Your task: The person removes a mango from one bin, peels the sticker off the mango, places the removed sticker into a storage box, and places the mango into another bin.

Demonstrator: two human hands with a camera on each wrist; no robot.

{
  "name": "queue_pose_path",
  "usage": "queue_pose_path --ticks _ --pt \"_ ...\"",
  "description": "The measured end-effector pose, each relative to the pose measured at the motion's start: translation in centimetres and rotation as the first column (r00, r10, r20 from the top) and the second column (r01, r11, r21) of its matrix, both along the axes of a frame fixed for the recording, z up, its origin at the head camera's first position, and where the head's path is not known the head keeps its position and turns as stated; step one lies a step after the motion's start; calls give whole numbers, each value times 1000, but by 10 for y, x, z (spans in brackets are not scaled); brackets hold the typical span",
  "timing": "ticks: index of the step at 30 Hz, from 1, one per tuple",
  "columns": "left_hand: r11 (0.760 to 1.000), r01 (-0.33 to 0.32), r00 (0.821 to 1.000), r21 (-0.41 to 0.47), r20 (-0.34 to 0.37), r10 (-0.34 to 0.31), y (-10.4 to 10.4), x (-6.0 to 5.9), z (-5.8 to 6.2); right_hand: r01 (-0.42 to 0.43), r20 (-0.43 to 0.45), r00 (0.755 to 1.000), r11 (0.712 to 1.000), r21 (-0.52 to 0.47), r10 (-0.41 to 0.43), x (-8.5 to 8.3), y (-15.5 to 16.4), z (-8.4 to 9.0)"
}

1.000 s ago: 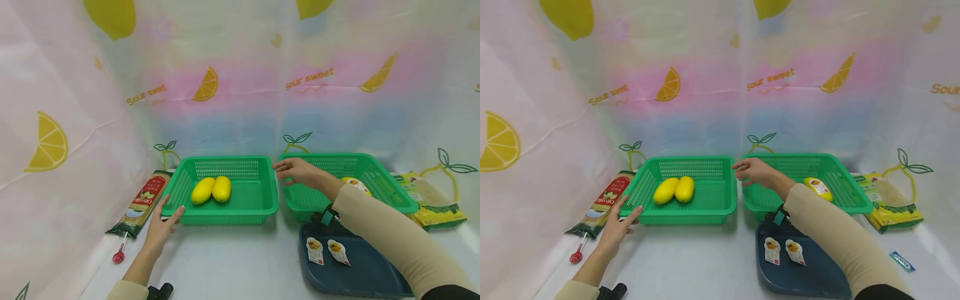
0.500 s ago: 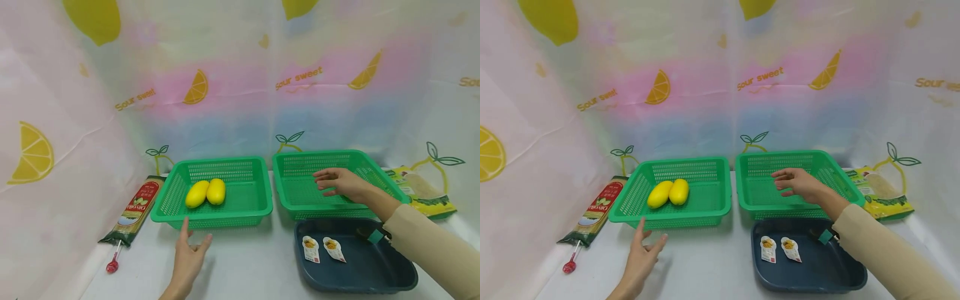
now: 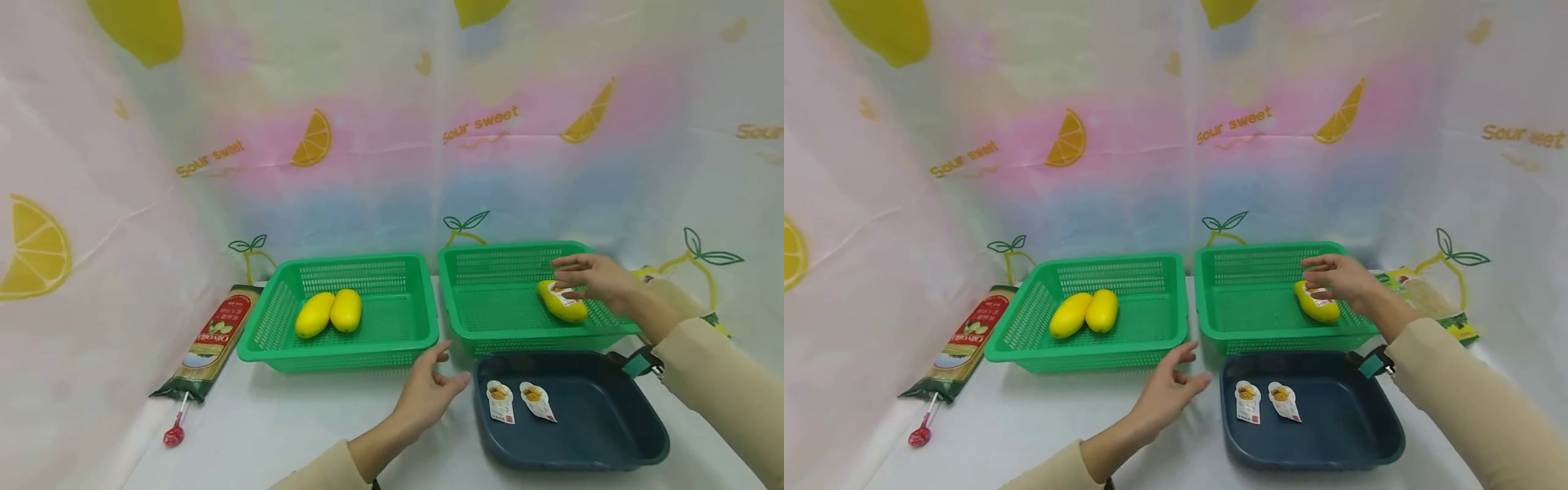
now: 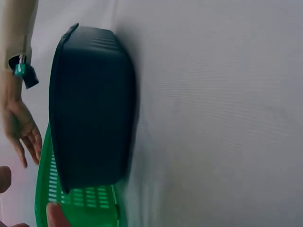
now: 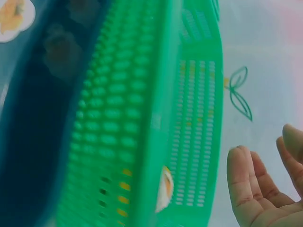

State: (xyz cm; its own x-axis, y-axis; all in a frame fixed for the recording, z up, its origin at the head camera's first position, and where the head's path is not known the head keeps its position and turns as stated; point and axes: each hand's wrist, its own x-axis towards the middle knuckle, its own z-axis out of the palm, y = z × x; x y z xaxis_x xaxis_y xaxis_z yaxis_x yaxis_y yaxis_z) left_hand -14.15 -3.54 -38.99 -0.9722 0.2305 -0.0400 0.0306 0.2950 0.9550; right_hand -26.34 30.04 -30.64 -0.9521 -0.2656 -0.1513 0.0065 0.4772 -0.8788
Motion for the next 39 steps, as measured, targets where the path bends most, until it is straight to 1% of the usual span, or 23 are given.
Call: queue_pose_path --ticks 4,6,9,12,15,18,25,30,36,39 --pt "994 -5 998 -105 -59 -1 24 -10 0 2 -23 1000 998 61 -1 -12 1 12" --pt "991 -19 996 -131 -88 8 33 -15 0 7 -37 999 995 96 -4 -18 1 18" --pt "991 -57 991 -122 -126 42 42 -23 -1 31 -62 998 989 145 -22 -27 -2 24" --pt "990 -90 987 -108 -143 74 48 -33 -3 47 -62 997 985 166 -37 -34 -5 29" --pt "989 -101 987 -103 -133 87 52 -42 -5 51 -37 998 984 169 -45 -42 -7 32" --pt "989 -107 988 -98 -120 95 56 -49 -6 50 -6 999 986 161 -49 -48 -8 34" --pt "989 -123 986 -81 -126 113 58 -56 -15 57 16 998 984 167 -61 -57 -3 34" --pt "992 -117 984 -54 -140 108 58 -59 -21 53 25 998 983 174 -59 -59 1 32" --pt "995 -88 989 -38 -125 83 59 -62 -22 35 24 999 979 200 -41 -60 7 32" --pt "996 -86 989 -9 -122 85 59 -64 -22 29 20 999 977 209 -34 -63 6 30"
